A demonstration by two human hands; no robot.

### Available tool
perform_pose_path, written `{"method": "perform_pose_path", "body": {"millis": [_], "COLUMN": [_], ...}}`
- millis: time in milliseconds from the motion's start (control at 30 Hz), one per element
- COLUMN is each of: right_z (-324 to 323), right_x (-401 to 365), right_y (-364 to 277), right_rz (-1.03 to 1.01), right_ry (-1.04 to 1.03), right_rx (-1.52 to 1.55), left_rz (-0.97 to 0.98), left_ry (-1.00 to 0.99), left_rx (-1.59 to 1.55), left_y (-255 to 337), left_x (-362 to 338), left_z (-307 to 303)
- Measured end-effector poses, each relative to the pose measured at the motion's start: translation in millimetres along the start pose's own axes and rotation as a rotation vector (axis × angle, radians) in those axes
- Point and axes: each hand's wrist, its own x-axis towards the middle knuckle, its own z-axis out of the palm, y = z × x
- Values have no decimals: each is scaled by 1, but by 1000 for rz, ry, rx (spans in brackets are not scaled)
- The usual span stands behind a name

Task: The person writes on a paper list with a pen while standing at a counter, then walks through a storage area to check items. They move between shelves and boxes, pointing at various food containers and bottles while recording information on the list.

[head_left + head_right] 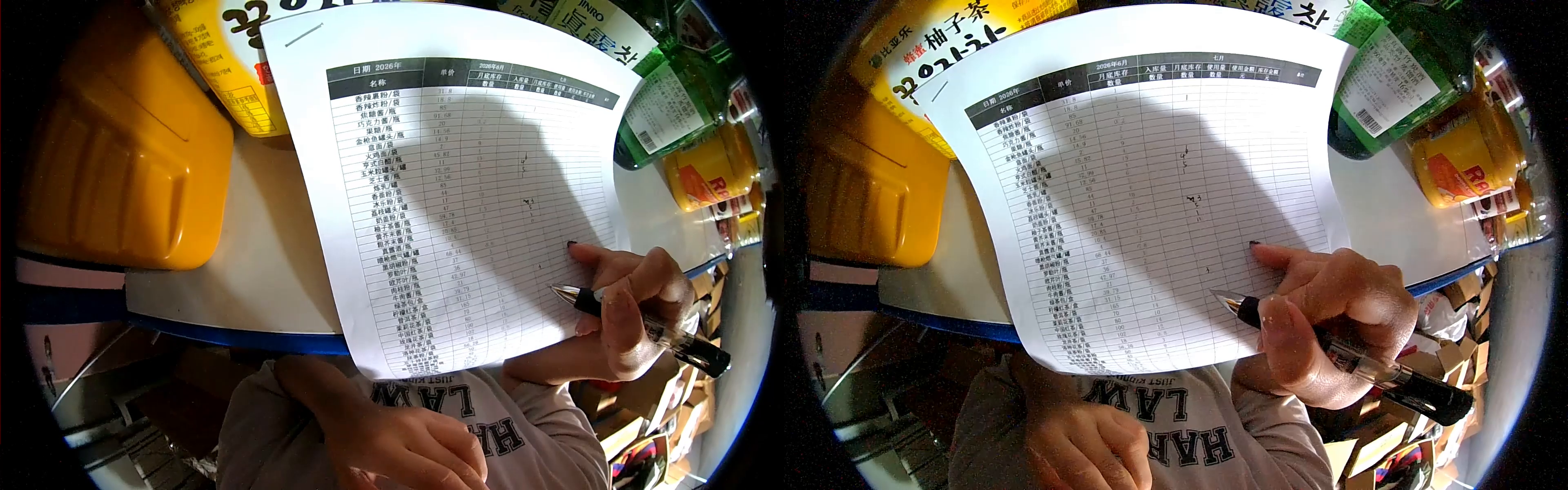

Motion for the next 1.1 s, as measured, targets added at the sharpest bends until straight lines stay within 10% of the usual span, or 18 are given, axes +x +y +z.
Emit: {"method": "perform_pose_path", "body": {"millis": [267,533,1100], "right_z": [-1,25,-17], "right_x": [-1,-7,-10], "right_y": [2,24,14], "right_rz": [-78,-618,-182], "right_ry": [-27,162,-157], "right_rx": [-49,-588,-140], "left_rz": [-97,0,4], "left_ry": [-17,20,59], "left_rx": [-204,-257,-192], "left_y": [4,-7,0], "left_x": [1,-6,-8], "left_z": [-1,8,8]}}
